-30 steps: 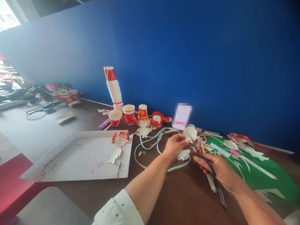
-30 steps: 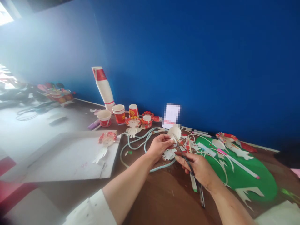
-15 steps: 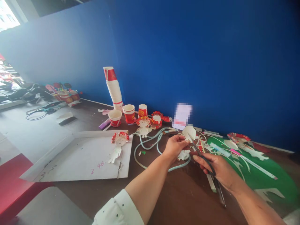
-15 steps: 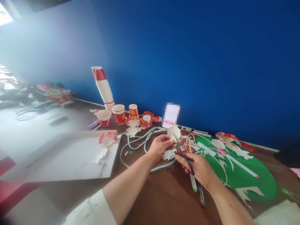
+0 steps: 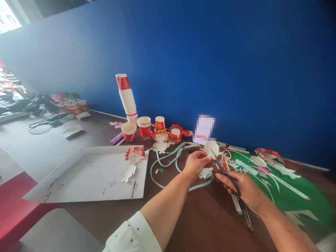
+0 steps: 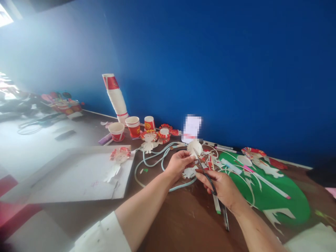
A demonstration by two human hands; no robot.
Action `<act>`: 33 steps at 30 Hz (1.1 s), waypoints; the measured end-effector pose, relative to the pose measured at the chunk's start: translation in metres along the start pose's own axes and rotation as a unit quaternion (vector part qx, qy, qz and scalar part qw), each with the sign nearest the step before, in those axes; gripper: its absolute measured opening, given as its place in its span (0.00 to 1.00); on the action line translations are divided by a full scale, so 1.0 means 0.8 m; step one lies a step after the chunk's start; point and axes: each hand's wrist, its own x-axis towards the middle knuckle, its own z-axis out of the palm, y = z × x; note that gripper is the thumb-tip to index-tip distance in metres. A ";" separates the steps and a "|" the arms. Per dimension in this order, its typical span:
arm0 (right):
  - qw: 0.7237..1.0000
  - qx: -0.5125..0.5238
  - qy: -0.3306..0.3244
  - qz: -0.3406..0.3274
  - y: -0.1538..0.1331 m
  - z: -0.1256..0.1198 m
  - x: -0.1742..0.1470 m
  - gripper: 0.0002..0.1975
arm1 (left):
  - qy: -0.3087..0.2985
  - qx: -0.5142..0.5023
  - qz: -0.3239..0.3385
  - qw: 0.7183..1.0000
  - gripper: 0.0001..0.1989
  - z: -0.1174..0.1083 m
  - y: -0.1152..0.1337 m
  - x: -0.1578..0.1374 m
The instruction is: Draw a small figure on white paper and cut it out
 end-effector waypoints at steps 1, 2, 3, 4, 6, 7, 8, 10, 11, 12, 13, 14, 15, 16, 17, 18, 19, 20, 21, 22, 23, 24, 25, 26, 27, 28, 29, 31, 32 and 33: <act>1.000 0.001 0.000 -0.001 0.000 0.000 0.000 0.26 | -0.001 0.000 0.001 1.000 0.17 0.000 0.000 0.000; 1.000 0.002 -0.001 -0.002 0.001 0.000 0.000 0.27 | -0.002 0.001 0.001 1.000 0.17 0.000 0.000 0.000; 1.000 0.002 0.000 -0.002 0.002 0.000 0.000 0.27 | -0.004 0.001 0.002 1.000 0.18 0.000 0.000 -0.001; 1.000 0.002 0.001 -0.002 0.002 0.000 0.000 0.27 | -0.005 0.001 0.002 1.000 0.19 0.000 0.000 -0.001; 1.000 -0.001 0.005 -0.004 0.003 0.001 0.000 0.27 | -0.008 0.001 0.004 1.000 0.20 0.000 0.000 -0.001; 1.000 -0.004 0.006 -0.007 0.003 0.001 0.000 0.27 | -0.009 0.001 0.006 1.000 0.21 0.000 0.000 -0.002; 1.000 -0.007 0.006 -0.012 0.003 0.001 0.001 0.26 | -0.009 0.000 0.008 1.000 0.22 0.000 -0.001 -0.002; 1.000 -0.016 0.002 -0.021 0.004 0.000 0.002 0.26 | -0.011 -0.007 0.008 1.000 0.23 0.001 -0.002 -0.003; 1.000 -0.020 -0.002 -0.023 0.005 0.000 0.003 0.26 | -0.013 -0.011 0.007 1.000 0.24 0.002 -0.002 -0.003; 0.999 -0.022 -0.004 -0.025 0.006 -0.001 0.004 0.27 | -0.017 -0.015 0.006 1.000 0.24 0.002 -0.003 -0.004; 0.999 -0.022 -0.007 -0.027 0.007 -0.001 0.005 0.27 | -0.020 -0.018 0.006 1.000 0.24 0.002 -0.004 -0.004; 0.999 -0.021 -0.008 -0.027 0.008 -0.002 0.005 0.27 | -0.023 -0.020 0.007 1.000 0.24 0.002 -0.004 -0.004; 0.999 -0.019 -0.008 -0.027 0.008 -0.002 0.006 0.27 | -0.024 -0.021 0.006 0.999 0.24 0.002 -0.004 -0.004; 0.999 -0.016 -0.007 -0.027 0.009 -0.002 0.006 0.27 | -0.024 -0.021 0.005 0.999 0.24 0.002 -0.004 -0.005; 1.000 -0.013 -0.006 -0.026 0.008 -0.002 0.005 0.26 | -0.024 -0.021 0.004 0.999 0.24 0.002 -0.004 -0.005; 1.000 -0.010 -0.003 -0.025 0.008 -0.002 0.005 0.26 | -0.023 -0.021 0.003 1.000 0.24 0.002 -0.004 -0.005; 1.000 -0.007 -0.001 -0.022 0.007 -0.001 0.004 0.26 | -0.023 -0.022 0.002 0.999 0.24 0.002 -0.003 -0.005; 1.000 -0.002 0.000 -0.017 0.006 0.000 0.003 0.25 | -0.023 -0.024 0.001 0.999 0.24 0.002 -0.003 -0.005; 1.000 0.003 0.002 -0.012 0.006 0.001 0.002 0.25 | -0.024 -0.025 0.001 0.999 0.24 0.002 -0.002 -0.006; 1.000 0.008 0.005 -0.009 0.005 0.001 0.002 0.25 | -0.024 -0.026 0.000 0.999 0.24 0.002 -0.002 -0.006; 1.000 0.011 0.007 -0.007 0.004 0.002 0.001 0.25 | -0.023 -0.025 -0.001 0.999 0.24 0.003 -0.001 -0.007; 1.000 0.011 0.006 -0.008 0.004 0.003 0.001 0.24 | -0.022 -0.025 -0.002 0.999 0.24 0.003 -0.001 -0.007; 1.000 0.011 0.009 -0.012 0.004 0.004 0.000 0.23 | -0.021 -0.023 -0.003 0.999 0.24 0.003 0.000 -0.008; 1.000 0.009 0.012 -0.017 0.004 0.004 0.000 0.23 | -0.021 -0.022 -0.005 1.000 0.24 0.003 0.000 -0.008; 1.000 0.008 0.013 -0.021 0.005 0.004 0.000 0.23 | -0.021 -0.022 -0.006 1.000 0.23 0.003 0.000 -0.008; 1.000 0.007 0.012 -0.024 0.005 0.004 0.000 0.23 | -0.022 -0.021 -0.007 1.000 0.23 0.003 0.000 -0.008; 1.000 0.007 0.011 -0.027 0.006 0.004 0.001 0.23 | -0.024 -0.020 -0.007 0.999 0.23 0.003 0.000 -0.008; 1.000 0.006 0.004 -0.027 0.007 0.004 0.001 0.24 | -0.024 -0.018 -0.004 1.000 0.22 0.002 0.000 -0.007; 1.000 0.004 -0.002 -0.027 0.007 0.003 0.001 0.25 | -0.024 -0.017 -0.003 1.000 0.22 0.002 -0.001 -0.007; 1.000 0.002 -0.002 -0.027 0.007 0.003 0.001 0.25 | -0.024 -0.016 -0.003 1.000 0.22 0.002 -0.001 -0.007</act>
